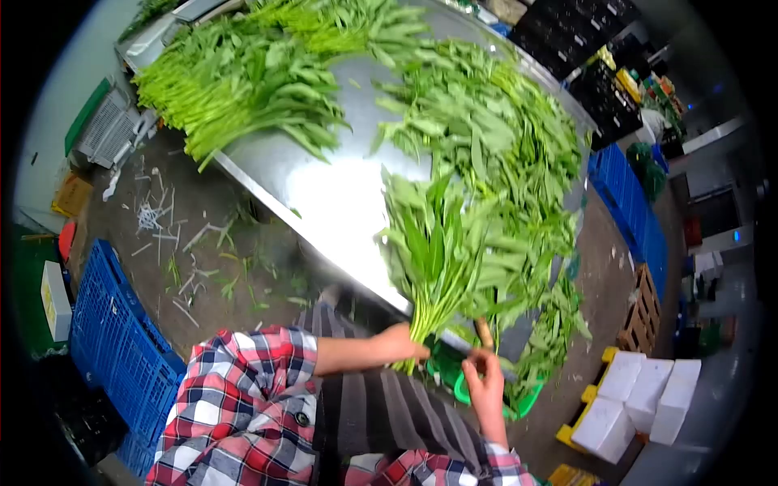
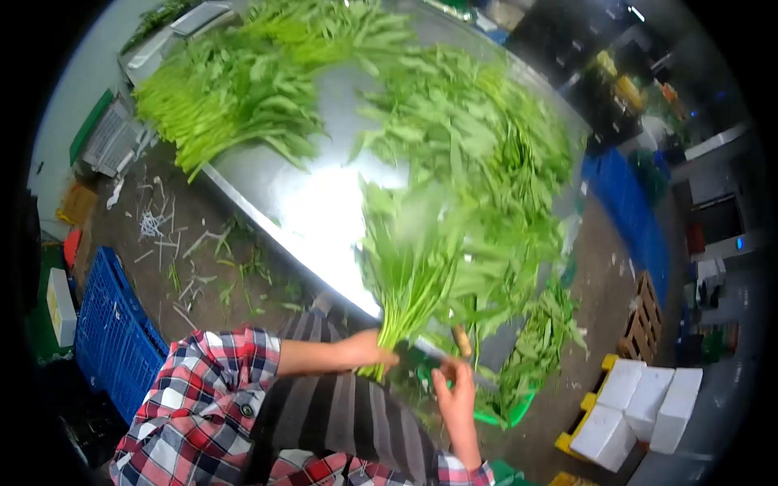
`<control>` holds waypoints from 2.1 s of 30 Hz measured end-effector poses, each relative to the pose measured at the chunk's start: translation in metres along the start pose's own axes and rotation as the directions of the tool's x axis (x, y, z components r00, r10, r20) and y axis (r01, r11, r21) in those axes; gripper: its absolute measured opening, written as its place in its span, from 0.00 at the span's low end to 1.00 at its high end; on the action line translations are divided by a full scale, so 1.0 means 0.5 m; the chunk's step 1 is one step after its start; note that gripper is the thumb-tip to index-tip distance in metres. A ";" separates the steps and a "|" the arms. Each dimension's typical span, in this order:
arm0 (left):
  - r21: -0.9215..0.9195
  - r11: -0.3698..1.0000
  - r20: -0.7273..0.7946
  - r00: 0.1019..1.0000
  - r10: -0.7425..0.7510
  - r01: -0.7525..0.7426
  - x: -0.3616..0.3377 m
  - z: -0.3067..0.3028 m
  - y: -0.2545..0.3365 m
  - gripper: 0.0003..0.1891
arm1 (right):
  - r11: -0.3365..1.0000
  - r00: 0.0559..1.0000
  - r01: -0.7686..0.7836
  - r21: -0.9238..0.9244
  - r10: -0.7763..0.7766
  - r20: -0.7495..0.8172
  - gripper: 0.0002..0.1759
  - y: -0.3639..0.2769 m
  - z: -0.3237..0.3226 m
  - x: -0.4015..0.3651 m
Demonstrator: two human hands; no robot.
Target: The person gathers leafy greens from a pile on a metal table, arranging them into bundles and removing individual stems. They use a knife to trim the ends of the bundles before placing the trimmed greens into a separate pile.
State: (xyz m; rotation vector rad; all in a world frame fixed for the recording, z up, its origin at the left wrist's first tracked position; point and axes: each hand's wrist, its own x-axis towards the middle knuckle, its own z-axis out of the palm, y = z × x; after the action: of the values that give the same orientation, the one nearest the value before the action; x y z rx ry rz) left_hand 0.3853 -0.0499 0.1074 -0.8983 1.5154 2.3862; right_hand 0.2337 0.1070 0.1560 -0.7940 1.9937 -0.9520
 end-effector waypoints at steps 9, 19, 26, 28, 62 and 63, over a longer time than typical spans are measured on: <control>-0.327 0.935 -0.008 0.990 0.143 -0.138 -0.044 -0.075 0.032 0.14 | 0.956 0.955 0.051 0.289 -0.131 0.266 0.09 -0.026 0.083 0.097; 0.339 0.935 0.169 0.984 0.046 -0.102 -0.122 -0.384 0.369 0.11 | 0.991 0.942 0.043 0.127 -0.083 0.326 0.10 -0.189 0.146 0.229; 0.537 0.780 -0.199 0.850 0.487 -0.321 -0.258 -0.628 0.659 0.15 | 0.988 0.958 -0.069 0.135 0.028 0.285 0.09 -0.195 0.235 0.333; 0.621 0.752 -0.304 0.816 0.491 -0.221 -0.296 -0.665 0.687 0.17 | 0.980 0.954 -0.087 0.181 0.030 0.298 0.09 -0.215 0.254 0.360; 0.863 0.006 -0.417 0.705 0.573 0.505 -0.158 -0.739 0.224 0.55 | 0.760 0.885 0.399 -0.514 -0.465 -0.001 0.20 -0.146 0.090 0.388; 0.851 0.038 -0.447 0.684 0.576 0.524 -0.153 -0.756 0.213 0.53 | 0.752 0.875 0.443 -0.489 -0.480 0.055 0.20 -0.149 0.102 0.406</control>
State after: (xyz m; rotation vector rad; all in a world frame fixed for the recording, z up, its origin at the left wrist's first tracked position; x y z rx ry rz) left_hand 0.5483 -0.4150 0.1192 -1.3077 2.7622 0.0344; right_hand 0.1885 -0.1076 0.1206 -1.6222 2.1799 -0.7412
